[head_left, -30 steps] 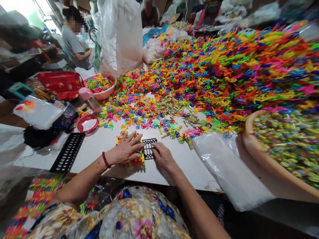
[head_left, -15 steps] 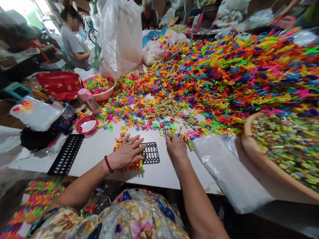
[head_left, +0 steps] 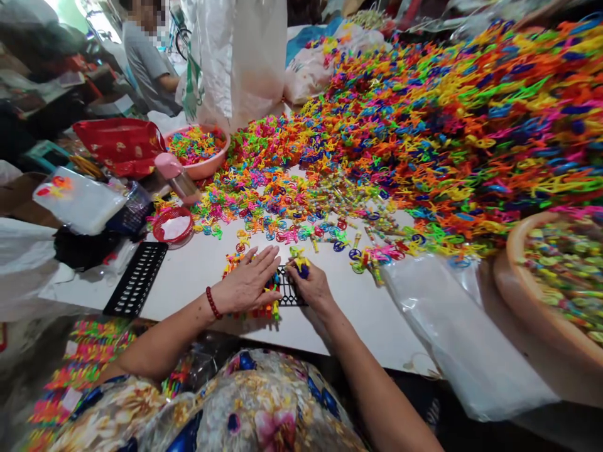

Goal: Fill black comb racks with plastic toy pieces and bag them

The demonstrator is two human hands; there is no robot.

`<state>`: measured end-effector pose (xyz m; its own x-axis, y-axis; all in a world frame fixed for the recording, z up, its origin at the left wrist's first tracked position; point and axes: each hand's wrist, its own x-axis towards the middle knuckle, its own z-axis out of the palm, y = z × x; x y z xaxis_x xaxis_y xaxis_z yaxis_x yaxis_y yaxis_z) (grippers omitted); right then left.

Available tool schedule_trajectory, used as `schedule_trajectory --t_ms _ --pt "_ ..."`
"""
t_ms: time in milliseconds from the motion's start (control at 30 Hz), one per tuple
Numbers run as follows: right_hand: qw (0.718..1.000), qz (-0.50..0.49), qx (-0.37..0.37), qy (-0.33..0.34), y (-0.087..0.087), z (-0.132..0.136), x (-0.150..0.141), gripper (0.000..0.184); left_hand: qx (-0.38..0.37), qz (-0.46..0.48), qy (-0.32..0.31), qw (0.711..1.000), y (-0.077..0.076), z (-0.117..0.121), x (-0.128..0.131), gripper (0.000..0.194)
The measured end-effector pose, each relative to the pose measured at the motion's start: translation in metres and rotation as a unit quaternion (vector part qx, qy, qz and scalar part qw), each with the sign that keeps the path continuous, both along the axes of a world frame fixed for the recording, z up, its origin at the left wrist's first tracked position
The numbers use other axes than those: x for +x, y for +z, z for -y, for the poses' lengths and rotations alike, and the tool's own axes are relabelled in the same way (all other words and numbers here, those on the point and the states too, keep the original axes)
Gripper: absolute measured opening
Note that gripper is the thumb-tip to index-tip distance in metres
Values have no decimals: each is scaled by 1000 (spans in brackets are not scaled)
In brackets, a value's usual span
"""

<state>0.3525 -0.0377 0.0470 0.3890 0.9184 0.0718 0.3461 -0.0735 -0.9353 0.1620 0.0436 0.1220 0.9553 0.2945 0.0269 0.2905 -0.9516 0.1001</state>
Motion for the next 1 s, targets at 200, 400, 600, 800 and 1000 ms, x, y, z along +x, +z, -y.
schedule_trajectory --t_ms 200,400,600,800,1000 --pt "989 132 6 69 -17 -7 -16 18 -7 -5 -4 1000 2 -1 1 82" --pt "969 211 10 124 -14 -12 -8 22 -16 1 1 1000 3 -1 1 83" --pt "953 249 -39 167 -8 -20 -11 21 -9 -12 6 1000 5 0 4 76" --pt "974 175 -23 145 -8 -22 10 18 -5 -21 -2 1000 7 0 6 68" --pt "943 315 -69 -81 -8 -41 59 21 0 -7 -4 1000 6 1 5 69"
